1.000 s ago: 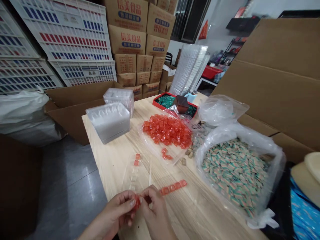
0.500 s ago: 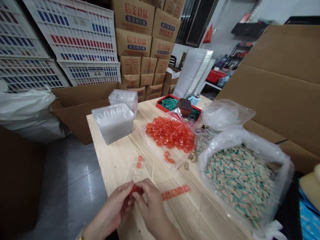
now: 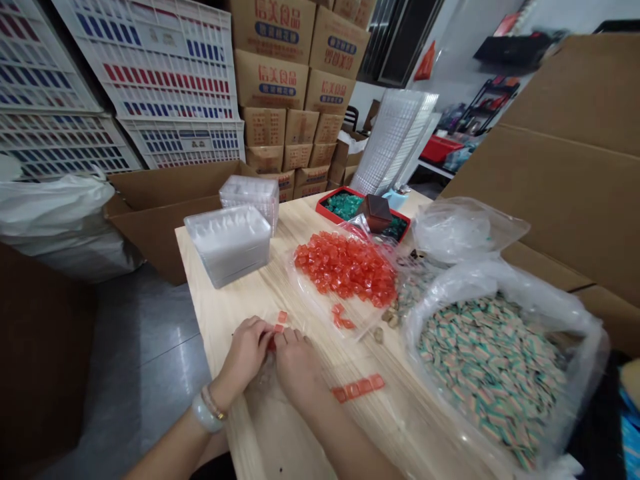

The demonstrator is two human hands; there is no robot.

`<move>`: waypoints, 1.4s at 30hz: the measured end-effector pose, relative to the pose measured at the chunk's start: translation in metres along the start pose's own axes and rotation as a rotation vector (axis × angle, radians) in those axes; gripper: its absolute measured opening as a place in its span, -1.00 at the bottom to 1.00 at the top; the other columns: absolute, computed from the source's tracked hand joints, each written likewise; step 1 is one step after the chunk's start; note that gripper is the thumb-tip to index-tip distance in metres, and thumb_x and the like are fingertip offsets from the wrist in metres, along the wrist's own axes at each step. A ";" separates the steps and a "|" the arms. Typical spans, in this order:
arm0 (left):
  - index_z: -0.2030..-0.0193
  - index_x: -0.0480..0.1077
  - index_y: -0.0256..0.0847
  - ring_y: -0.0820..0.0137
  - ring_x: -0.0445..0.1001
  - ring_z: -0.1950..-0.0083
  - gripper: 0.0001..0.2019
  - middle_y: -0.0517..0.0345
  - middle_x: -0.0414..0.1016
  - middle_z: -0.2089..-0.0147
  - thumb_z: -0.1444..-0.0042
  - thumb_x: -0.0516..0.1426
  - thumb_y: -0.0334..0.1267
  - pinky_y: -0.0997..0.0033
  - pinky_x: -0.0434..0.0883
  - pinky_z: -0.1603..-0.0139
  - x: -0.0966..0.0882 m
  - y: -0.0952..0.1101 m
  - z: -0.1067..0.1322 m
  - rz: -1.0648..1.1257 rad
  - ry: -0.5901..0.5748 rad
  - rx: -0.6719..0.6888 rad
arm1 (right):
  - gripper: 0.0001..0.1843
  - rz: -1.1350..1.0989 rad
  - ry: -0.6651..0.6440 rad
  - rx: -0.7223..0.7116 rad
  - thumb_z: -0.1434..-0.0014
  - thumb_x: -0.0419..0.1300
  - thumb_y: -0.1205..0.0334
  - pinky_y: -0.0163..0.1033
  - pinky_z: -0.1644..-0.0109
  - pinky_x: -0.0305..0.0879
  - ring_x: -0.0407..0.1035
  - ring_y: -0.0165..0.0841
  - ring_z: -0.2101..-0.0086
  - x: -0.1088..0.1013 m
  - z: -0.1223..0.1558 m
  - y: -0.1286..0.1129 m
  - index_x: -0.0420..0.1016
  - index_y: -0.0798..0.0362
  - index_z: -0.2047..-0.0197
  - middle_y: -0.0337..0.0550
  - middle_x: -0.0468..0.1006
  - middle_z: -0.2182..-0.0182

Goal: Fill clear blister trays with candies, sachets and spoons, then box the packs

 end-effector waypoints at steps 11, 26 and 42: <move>0.47 0.29 -0.24 0.36 0.30 0.32 -0.80 0.12 0.33 0.42 -0.07 -0.07 -0.27 0.36 0.24 0.26 -0.007 -0.010 0.008 0.260 0.047 -0.017 | -0.78 -0.249 0.085 0.078 -0.04 0.01 0.41 -0.20 0.23 0.18 0.26 -0.28 0.29 -0.016 0.013 -0.004 0.37 0.07 0.22 -0.08 0.40 0.32; 0.38 0.41 -0.23 0.34 0.32 0.25 -0.77 0.07 0.37 0.34 -0.04 -0.03 -0.22 0.33 0.27 0.19 -0.022 -0.007 -0.015 0.115 0.131 -0.040 | -0.78 -0.470 0.239 0.069 -0.11 -0.06 0.38 -0.26 0.26 0.22 0.28 -0.36 0.34 -0.040 0.020 0.049 0.38 0.10 0.25 -0.12 0.40 0.39; 0.47 0.36 -0.19 0.27 0.22 0.14 -0.81 0.07 0.27 0.23 0.01 -0.05 -0.41 0.26 0.22 0.18 0.000 -0.007 -0.003 -0.150 -0.066 0.030 | -0.59 -0.179 0.086 -0.043 -0.07 0.03 0.35 -0.11 0.06 0.13 0.16 -0.20 0.09 -0.007 0.006 0.010 0.27 0.05 -0.03 -0.12 0.33 0.01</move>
Point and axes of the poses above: each hand's wrist, its own z-axis away from the middle knuckle, its own x-axis out of the palm, y = z × x, the point moved 4 cm from there along -z, towards the middle knuckle
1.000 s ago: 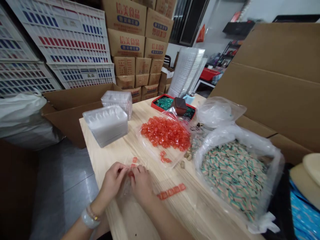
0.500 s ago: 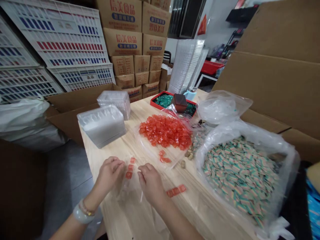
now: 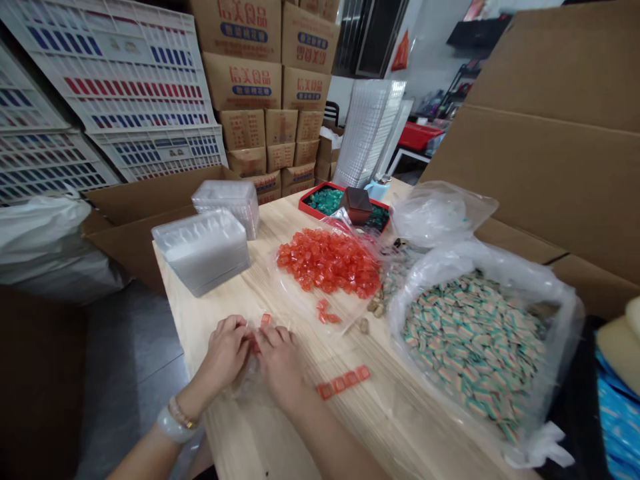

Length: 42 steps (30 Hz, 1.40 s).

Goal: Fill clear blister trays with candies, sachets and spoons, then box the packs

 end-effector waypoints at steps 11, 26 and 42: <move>0.54 0.27 -0.23 0.40 0.29 0.36 -0.78 0.17 0.31 0.48 0.04 0.03 -0.13 0.42 0.25 0.29 -0.022 0.042 0.007 0.901 -0.240 -0.192 | -0.68 -0.410 0.242 0.034 -0.11 -0.02 0.35 -0.20 0.10 0.20 0.24 -0.32 0.15 -0.034 0.020 -0.001 0.26 0.09 0.04 -0.04 0.39 0.17; 0.40 0.38 -0.34 0.22 0.37 0.20 -0.86 -0.13 0.39 0.28 0.04 0.05 -0.32 0.27 0.26 0.20 0.056 0.122 -0.111 0.062 -0.249 0.080 | -0.67 0.425 0.625 0.246 -0.14 -0.08 0.16 -0.27 0.38 0.12 0.28 -0.34 0.48 -0.218 -0.079 0.125 0.40 0.14 0.47 -0.09 0.40 0.55; 0.45 0.31 -0.26 0.48 0.35 0.40 -0.82 0.17 0.39 0.45 -0.05 -0.07 -0.33 0.50 0.27 0.37 0.055 0.101 -0.101 0.519 -0.160 0.123 | -0.76 -0.496 0.243 0.259 -0.05 -0.02 0.30 -0.21 0.18 0.21 0.33 -0.33 0.29 -0.078 -0.012 0.121 0.42 0.08 0.25 -0.10 0.46 0.34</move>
Point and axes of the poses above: each hand's wrist, its own z-axis away from the middle knuckle, its own x-axis out of the palm, y = z × x, the point moved 4 cm from there along -z, towards the middle knuckle
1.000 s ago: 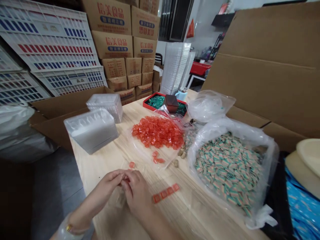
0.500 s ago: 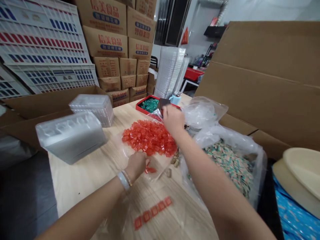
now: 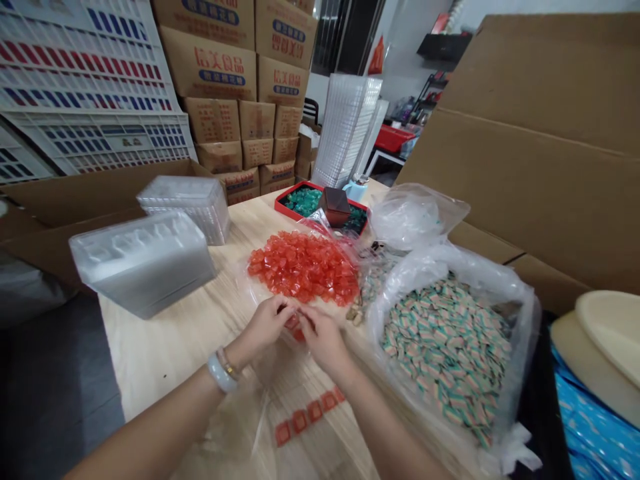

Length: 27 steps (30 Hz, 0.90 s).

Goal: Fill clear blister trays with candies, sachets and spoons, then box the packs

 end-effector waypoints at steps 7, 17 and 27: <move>0.47 0.21 -0.22 0.47 0.29 0.44 -0.86 0.22 0.30 0.48 -0.06 -0.08 -0.32 0.49 0.23 0.42 -0.002 0.016 0.034 0.015 0.142 0.034 | -0.78 -0.926 0.016 0.372 0.11 0.23 0.16 -0.35 0.45 0.20 0.26 -0.50 0.57 0.023 0.035 -0.007 0.38 0.07 0.37 -0.30 0.41 0.55; 0.47 0.18 -0.21 0.39 0.29 0.37 -0.83 0.15 0.28 0.45 -0.09 -0.11 -0.29 0.37 0.25 0.33 -0.007 0.025 0.101 -0.027 0.268 -0.023 | -0.78 -1.318 -0.070 0.490 0.13 0.26 0.25 -0.47 0.62 0.04 0.12 -0.59 0.71 0.051 0.089 -0.044 0.26 0.07 0.45 -0.41 0.30 0.70; 0.49 0.19 -0.21 0.45 0.25 0.47 -0.76 0.24 0.24 0.54 -0.09 -0.10 -0.14 0.45 0.22 0.40 -0.035 -0.003 0.145 0.299 0.386 -0.265 | -0.69 -1.190 -0.262 0.485 0.12 0.25 0.18 -0.46 0.71 -0.20 -0.13 -0.65 0.80 0.062 0.128 -0.074 0.12 0.05 0.54 -0.52 0.11 0.80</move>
Point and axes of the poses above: each hand's wrist, its own z-axis away from the middle knuckle, its own x-axis out of the palm, y = z × x, the point moved 4 cm from there along -z, towards the middle knuckle
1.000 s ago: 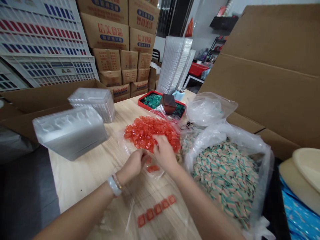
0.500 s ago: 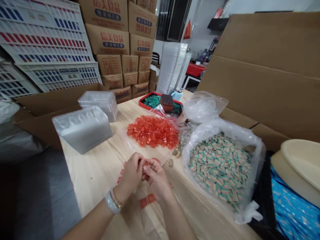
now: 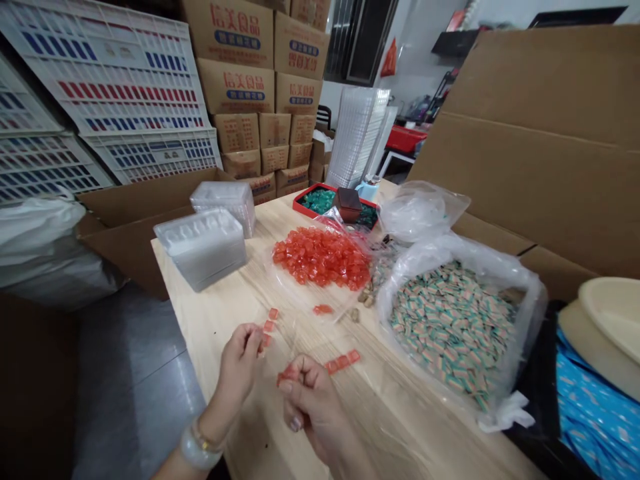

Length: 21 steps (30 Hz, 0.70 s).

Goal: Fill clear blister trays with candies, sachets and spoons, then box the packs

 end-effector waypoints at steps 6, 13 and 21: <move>0.50 0.28 -0.28 0.51 0.25 0.48 -0.73 0.21 0.27 0.54 0.01 0.03 -0.09 0.51 0.23 0.42 -0.004 -0.015 0.046 0.481 -0.486 -0.376 | -0.75 0.434 0.158 0.020 0.11 0.18 0.15 -0.46 0.72 -0.25 -0.13 -0.64 0.79 -0.003 0.006 0.024 0.18 0.08 0.57 -0.50 0.10 0.82; 0.50 0.30 -0.30 0.53 0.19 0.53 -0.78 0.24 0.22 0.56 0.09 0.10 -0.15 0.53 0.15 0.53 -0.031 -0.023 0.044 0.477 -0.568 -0.509 | -0.86 0.587 0.242 0.016 0.19 0.09 0.23 -0.45 0.72 -0.23 -0.13 -0.62 0.78 0.006 -0.012 0.029 0.18 0.06 0.62 -0.50 0.06 0.83; 0.52 0.33 -0.26 0.37 0.29 0.36 -0.75 0.12 0.29 0.46 -0.04 -0.11 -0.37 0.36 0.23 0.28 -0.041 -0.021 -0.018 -0.566 -0.167 0.145 | -0.87 1.001 0.431 -0.040 0.14 -0.04 0.38 -0.40 0.66 -0.08 0.03 -0.53 0.78 -0.010 -0.066 0.028 0.19 0.05 0.65 -0.44 0.10 0.85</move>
Point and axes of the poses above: each hand's wrist, its own z-axis away from the middle knuckle, its own x-axis out of the palm, y = z × x, the point moved 4 cm from there along -z, towards the middle knuckle
